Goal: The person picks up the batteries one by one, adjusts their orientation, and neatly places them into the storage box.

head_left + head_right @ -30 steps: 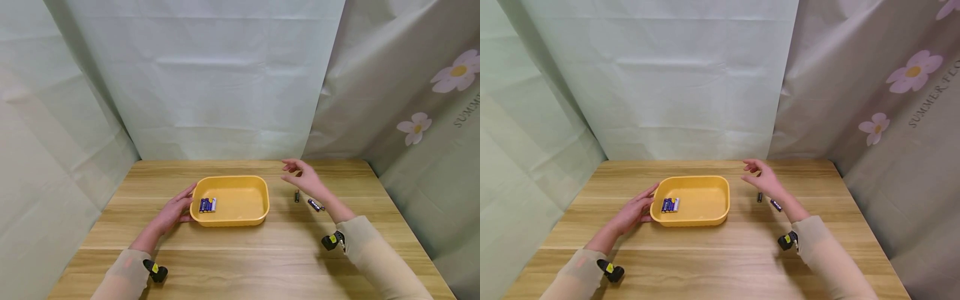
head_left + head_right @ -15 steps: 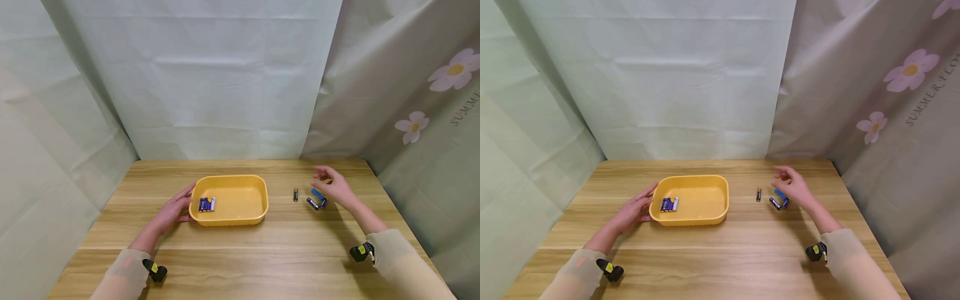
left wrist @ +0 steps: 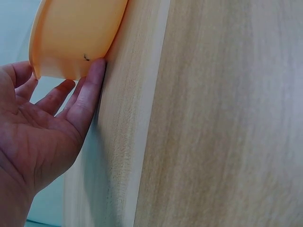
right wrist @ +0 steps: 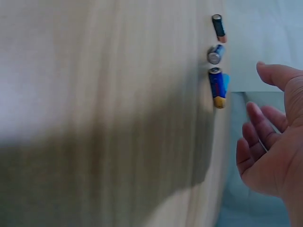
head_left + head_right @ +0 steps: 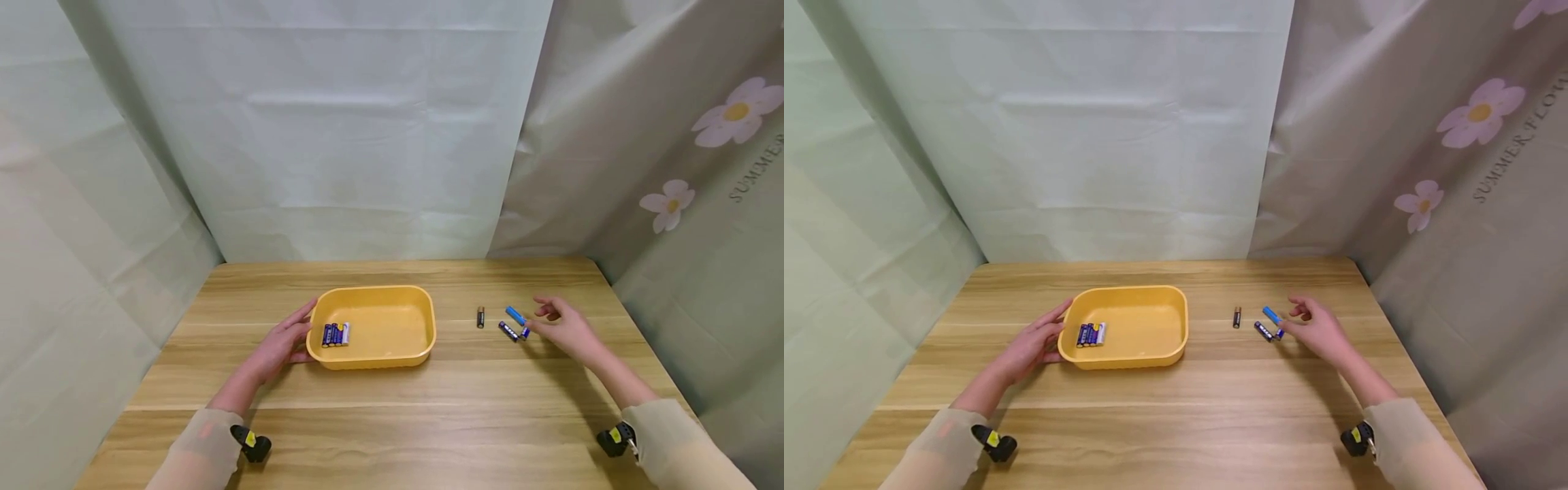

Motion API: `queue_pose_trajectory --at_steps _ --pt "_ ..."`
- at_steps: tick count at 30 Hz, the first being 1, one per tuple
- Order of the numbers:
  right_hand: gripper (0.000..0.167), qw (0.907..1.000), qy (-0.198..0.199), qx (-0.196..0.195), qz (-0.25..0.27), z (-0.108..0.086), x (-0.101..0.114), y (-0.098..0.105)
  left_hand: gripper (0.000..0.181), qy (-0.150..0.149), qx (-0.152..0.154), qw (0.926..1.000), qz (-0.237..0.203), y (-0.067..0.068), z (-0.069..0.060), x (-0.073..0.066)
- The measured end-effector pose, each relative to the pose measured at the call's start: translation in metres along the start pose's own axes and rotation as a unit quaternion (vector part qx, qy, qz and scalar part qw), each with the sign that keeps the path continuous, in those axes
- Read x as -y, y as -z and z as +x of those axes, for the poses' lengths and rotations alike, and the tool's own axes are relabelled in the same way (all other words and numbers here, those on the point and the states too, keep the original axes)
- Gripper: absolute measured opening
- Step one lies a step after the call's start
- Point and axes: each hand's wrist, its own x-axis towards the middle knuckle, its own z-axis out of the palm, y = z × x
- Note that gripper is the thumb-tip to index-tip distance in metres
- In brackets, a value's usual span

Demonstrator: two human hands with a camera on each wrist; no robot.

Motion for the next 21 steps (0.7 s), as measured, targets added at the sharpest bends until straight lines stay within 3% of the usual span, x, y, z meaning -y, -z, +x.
queue_pose_trajectory --at_steps 21 --pt "0.077 0.9897 -0.022 -0.043 -0.135 -0.013 -0.021 -0.028 0.058 -0.004 0.003 0.9999 -0.009 -0.001 0.001 -0.001"
